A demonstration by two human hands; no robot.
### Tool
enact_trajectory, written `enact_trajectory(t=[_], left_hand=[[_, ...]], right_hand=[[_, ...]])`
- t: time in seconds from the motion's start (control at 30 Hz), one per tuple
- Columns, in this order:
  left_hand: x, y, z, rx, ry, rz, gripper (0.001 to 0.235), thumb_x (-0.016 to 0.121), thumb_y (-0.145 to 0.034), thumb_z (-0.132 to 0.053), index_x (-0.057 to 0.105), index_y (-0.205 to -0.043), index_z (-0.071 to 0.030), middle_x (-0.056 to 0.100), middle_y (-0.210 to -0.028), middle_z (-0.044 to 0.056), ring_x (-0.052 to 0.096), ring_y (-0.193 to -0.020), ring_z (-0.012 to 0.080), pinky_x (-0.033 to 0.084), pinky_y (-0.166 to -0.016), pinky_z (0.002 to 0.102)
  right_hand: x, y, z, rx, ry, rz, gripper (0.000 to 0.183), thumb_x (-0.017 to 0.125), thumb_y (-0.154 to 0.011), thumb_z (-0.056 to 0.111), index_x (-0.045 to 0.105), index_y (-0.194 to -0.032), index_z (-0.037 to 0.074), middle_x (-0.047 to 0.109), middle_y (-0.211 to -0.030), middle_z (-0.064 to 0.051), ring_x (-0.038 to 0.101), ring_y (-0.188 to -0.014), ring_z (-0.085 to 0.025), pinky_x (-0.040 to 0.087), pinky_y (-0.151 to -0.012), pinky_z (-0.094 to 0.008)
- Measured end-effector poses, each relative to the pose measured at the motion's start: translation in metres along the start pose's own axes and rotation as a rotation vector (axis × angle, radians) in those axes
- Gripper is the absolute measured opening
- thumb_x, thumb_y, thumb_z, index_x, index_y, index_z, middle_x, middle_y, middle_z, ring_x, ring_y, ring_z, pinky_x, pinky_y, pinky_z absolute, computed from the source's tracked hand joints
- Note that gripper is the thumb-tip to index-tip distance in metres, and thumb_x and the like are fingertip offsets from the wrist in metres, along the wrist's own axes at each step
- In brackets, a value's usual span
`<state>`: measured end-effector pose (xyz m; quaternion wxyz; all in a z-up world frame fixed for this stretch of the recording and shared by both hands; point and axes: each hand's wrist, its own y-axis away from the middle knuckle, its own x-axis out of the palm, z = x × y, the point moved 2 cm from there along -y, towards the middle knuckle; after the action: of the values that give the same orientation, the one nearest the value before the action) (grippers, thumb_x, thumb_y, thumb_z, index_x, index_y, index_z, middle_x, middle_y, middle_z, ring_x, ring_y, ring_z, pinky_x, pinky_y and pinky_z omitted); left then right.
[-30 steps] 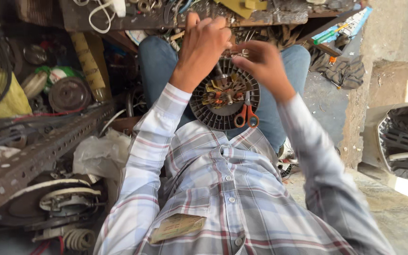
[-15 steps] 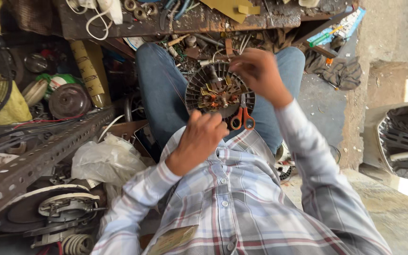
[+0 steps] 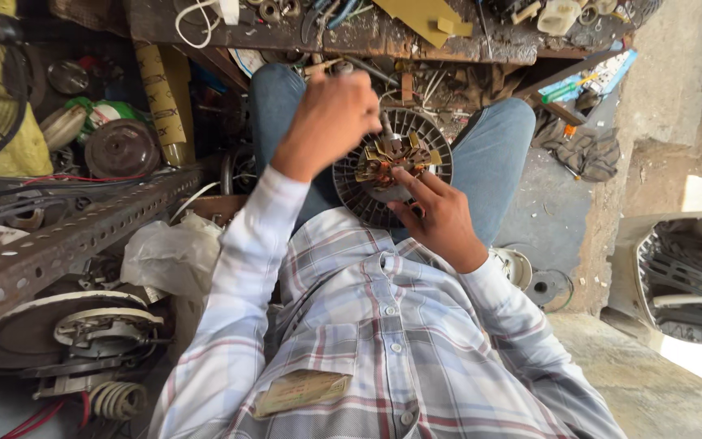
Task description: The person repairs a fan motor stator by hand. They manipulate thin copper wires around the metal poles of the stator, tucking them into place, and use a pair of scissors to cut the wire.
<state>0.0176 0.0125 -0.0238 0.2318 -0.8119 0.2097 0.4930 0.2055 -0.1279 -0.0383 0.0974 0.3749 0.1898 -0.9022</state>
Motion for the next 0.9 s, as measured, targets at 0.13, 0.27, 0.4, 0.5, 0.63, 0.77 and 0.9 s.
enact_trajectory(t=[0.13,0.27,0.4,0.5,0.63,0.77,0.9], left_hand=[[0.017,-0.029,0.032,-0.002,0.033,-0.029,0.019,0.084,-0.078,-0.024,0.075,-0.069,-0.009,0.067,-0.077,0.007,0.064,-0.073,0.0248,0.039,-0.088,0.054],[0.030,-0.053,0.020,0.129,-0.123,-0.178,0.020,0.082,-0.083,-0.022,0.072,-0.071,-0.009,0.066,-0.081,0.007,0.065,-0.078,0.0240,0.041,-0.088,0.047],[0.018,-0.052,-0.023,0.230,-0.268,-0.355,0.014,0.078,-0.083,-0.015,0.071,-0.072,-0.011,0.064,-0.082,0.006,0.066,-0.082,0.0208,0.043,-0.092,0.042],[0.004,-0.011,-0.055,0.239,-0.302,-0.321,0.008,0.076,-0.082,-0.014,0.072,-0.075,-0.015,0.065,-0.086,0.006,0.064,-0.081,0.0193,0.041,-0.087,0.042],[0.019,0.041,-0.088,0.176,-0.054,-0.135,0.017,0.075,-0.085,-0.017,0.069,-0.070,-0.014,0.060,-0.075,0.006,0.063,-0.076,0.0217,0.041,-0.084,0.043],[0.026,0.083,-0.097,0.103,0.073,-0.054,0.024,0.078,-0.088,-0.023,0.068,-0.071,-0.011,0.059,-0.076,0.005,0.061,-0.079,0.0233,0.040,-0.083,0.042],[0.011,0.102,-0.098,0.059,0.146,-0.038,0.017,0.080,-0.082,-0.024,0.070,-0.078,-0.011,0.058,-0.078,0.005,0.060,-0.078,0.0228,0.039,-0.081,0.043]], right_hand=[[-0.001,-0.005,-0.024,-0.015,-0.033,-0.075,0.028,0.084,-0.084,0.016,0.065,-0.100,0.004,0.059,-0.077,-0.010,0.059,-0.064,-0.025,0.045,-0.057,-0.037],[0.002,-0.051,-0.090,0.340,-0.390,-0.112,0.015,0.079,-0.097,0.013,0.072,-0.095,0.001,0.069,-0.078,-0.007,0.062,-0.069,-0.009,0.046,-0.059,-0.030],[0.036,-0.107,-0.142,0.515,-0.897,0.241,0.021,0.078,-0.083,0.010,0.067,-0.102,0.009,0.076,-0.094,0.006,0.070,-0.084,-0.003,0.053,-0.068,-0.021],[0.037,-0.108,-0.158,0.086,-0.845,0.337,0.015,0.077,-0.091,0.004,0.074,-0.104,-0.002,0.072,-0.092,-0.001,0.063,-0.086,-0.007,0.052,-0.077,-0.024],[0.025,-0.101,-0.149,-0.025,-0.826,0.412,0.014,0.075,-0.094,0.003,0.075,-0.108,-0.001,0.076,-0.101,-0.004,0.071,-0.090,-0.011,0.057,-0.083,-0.028],[-0.008,-0.092,-0.117,-0.108,-0.339,0.200,0.014,0.080,-0.092,0.001,0.079,-0.106,0.003,0.072,-0.091,-0.009,0.068,-0.079,-0.019,0.052,-0.071,-0.033],[-0.026,-0.052,-0.065,-0.160,-0.146,-0.173,0.032,0.085,-0.088,0.005,0.074,-0.118,0.003,0.066,-0.083,-0.010,0.061,-0.071,-0.024,0.047,-0.065,-0.038]])
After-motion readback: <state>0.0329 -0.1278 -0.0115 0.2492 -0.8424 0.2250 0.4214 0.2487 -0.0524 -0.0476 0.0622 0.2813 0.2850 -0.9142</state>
